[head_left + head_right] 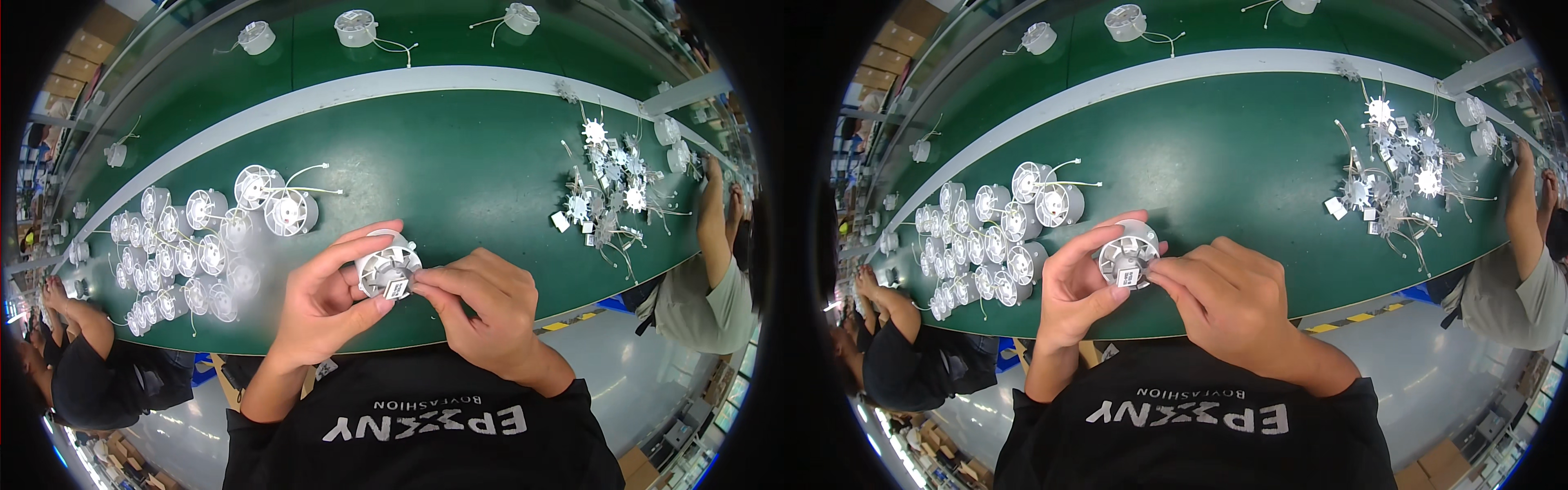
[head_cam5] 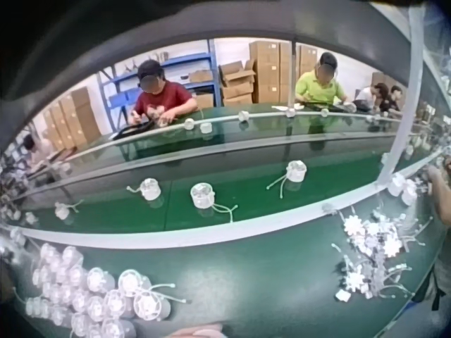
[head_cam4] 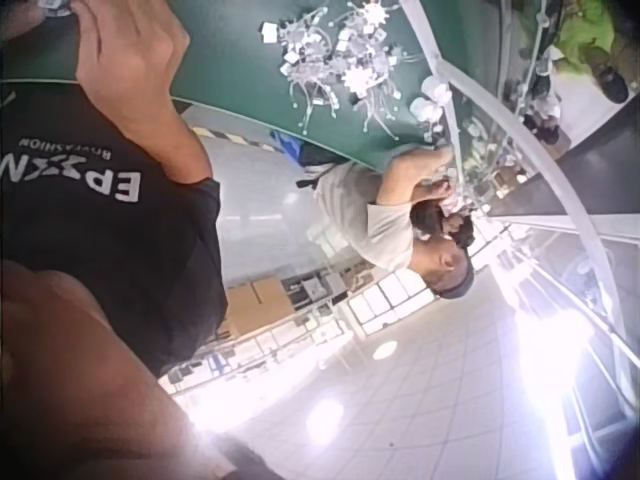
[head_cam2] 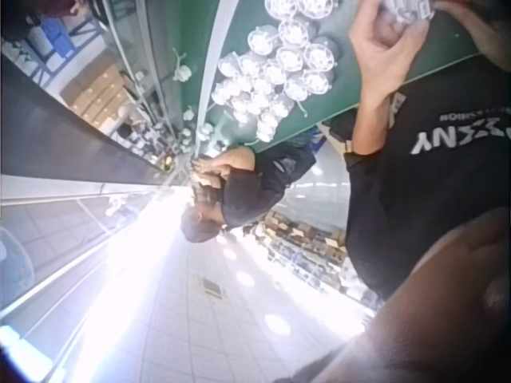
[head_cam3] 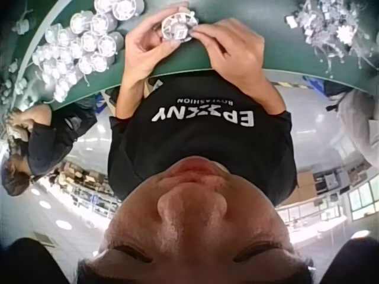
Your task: Manually assemble small white plastic cooling fans or electronic components on a production line.
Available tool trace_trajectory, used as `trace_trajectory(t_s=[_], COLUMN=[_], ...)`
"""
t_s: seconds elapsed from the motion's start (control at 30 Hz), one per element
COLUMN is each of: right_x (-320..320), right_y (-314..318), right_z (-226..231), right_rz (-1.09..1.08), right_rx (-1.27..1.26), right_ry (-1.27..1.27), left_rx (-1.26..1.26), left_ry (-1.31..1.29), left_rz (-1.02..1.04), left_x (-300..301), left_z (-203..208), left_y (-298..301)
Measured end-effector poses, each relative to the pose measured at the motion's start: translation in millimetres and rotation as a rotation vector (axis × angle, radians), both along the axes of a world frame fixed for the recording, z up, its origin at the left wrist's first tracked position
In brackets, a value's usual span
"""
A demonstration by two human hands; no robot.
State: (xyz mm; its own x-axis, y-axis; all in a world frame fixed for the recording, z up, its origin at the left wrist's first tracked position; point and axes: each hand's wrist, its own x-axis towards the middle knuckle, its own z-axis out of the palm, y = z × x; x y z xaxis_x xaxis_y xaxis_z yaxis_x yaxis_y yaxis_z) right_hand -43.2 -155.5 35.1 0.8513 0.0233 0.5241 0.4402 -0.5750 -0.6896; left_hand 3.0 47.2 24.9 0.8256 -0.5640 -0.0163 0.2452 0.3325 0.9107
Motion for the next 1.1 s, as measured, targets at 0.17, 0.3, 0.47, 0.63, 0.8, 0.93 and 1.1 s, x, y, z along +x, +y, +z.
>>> trace_trajectory(t_s=[0.17,0.3,0.47,0.63,0.8,0.93,1.1], right_x=[-3,-4,-7,-3,4,1,2], right_y=[5,6,-4,-6,-7,-6,4], right_z=[1,-3,-6,7,3,-10,-7], right_rz=[-0.041,-0.032,-0.027,-0.016,0.153,0.112,0.119], right_rx=[-0.075,-0.031,0.173,0.307,0.463,0.5,0.441], right_ry=[0.006,0.018,0.2,0.266,0.538,0.671,0.674], left_rx=[0.02,0.048,-0.071,-0.028,0.154,0.665,0.773], left_ry=[-0.061,-0.054,0.173,0.092,-0.09,-0.463,-0.456], left_rz=[0.009,-0.01,-0.019,0.005,0.077,0.064,0.094], left_x=[-2,0,0,-6,-11,-12,-12], left_z=[-7,-7,-13,-6,-2,2,9], left_y=[0,1,2,-4,-11,-8,-3])
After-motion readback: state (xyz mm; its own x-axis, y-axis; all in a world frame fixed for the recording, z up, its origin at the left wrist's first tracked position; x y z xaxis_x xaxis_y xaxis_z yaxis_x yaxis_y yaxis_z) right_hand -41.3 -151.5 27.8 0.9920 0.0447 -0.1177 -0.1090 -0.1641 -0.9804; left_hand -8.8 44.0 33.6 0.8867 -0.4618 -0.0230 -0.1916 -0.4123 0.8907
